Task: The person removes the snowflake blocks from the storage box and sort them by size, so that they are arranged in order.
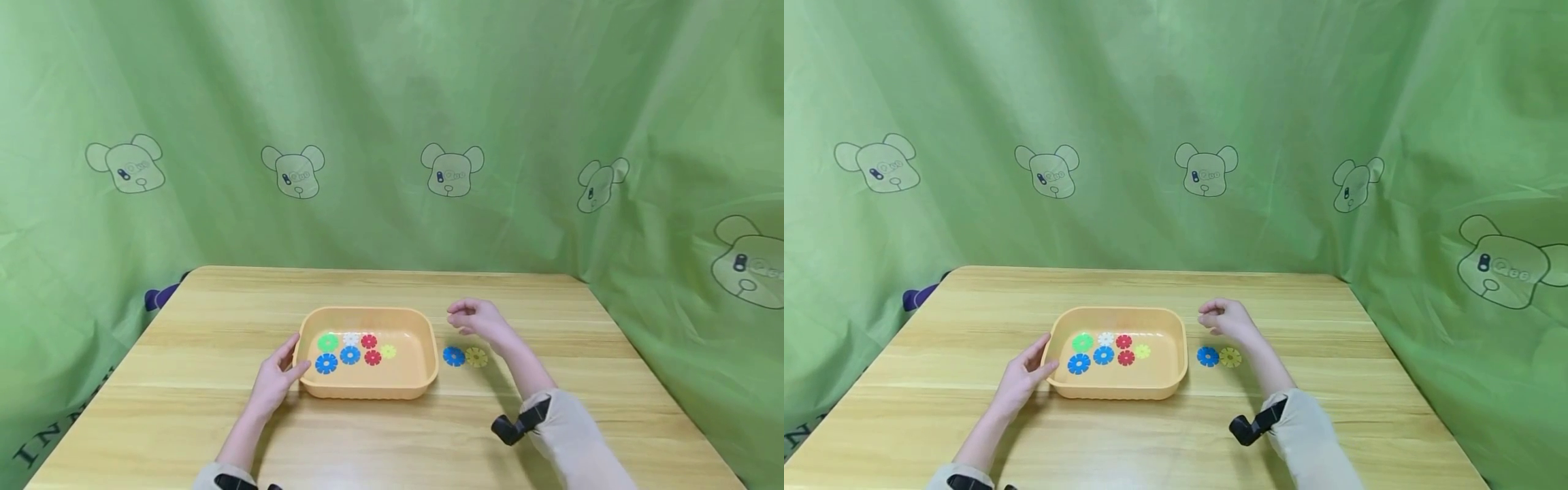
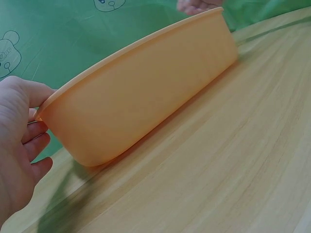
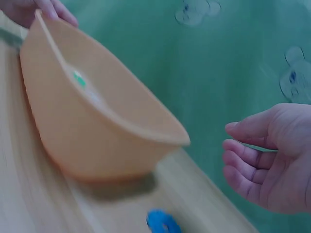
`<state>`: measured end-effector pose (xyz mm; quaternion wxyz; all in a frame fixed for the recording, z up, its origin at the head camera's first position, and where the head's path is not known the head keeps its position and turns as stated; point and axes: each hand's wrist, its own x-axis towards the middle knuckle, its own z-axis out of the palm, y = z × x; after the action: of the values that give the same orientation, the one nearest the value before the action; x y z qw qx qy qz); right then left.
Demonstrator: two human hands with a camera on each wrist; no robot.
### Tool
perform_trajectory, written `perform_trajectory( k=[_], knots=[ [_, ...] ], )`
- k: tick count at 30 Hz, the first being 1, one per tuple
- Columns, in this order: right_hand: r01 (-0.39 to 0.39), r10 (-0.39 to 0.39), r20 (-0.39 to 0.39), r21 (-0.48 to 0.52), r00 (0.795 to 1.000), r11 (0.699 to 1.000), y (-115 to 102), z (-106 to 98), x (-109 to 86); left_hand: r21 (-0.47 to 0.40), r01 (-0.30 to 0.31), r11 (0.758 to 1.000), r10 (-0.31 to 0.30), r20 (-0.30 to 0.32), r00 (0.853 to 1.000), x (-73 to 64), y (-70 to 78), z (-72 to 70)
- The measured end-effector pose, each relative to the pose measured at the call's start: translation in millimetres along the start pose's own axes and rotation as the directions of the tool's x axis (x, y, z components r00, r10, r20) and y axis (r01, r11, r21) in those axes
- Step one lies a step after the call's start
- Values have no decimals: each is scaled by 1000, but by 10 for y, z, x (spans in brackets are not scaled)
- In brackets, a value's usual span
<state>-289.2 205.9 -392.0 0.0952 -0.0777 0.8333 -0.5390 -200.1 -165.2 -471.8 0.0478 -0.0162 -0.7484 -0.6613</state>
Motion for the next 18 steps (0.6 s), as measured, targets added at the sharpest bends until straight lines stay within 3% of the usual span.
perform_trajectory(
  k=[8, 12, 18],
  knots=[
    [56, -59, 30, 83, 998, 995, -238, 378, 126, -15, -3, 1000, 4, 10, 1000, 5, -10, -5],
    [39, -44, 71, 75, 997, 996, -414, 588, 110, -28, 1, 1000, -1, 11, 1000, -1, -4, -4],
    [38, -44, 113, 56, 993, 998, -423, 939, 240, -31, -10, 999, 11, 13, 1000, -3, 12, -1]
  ],
)
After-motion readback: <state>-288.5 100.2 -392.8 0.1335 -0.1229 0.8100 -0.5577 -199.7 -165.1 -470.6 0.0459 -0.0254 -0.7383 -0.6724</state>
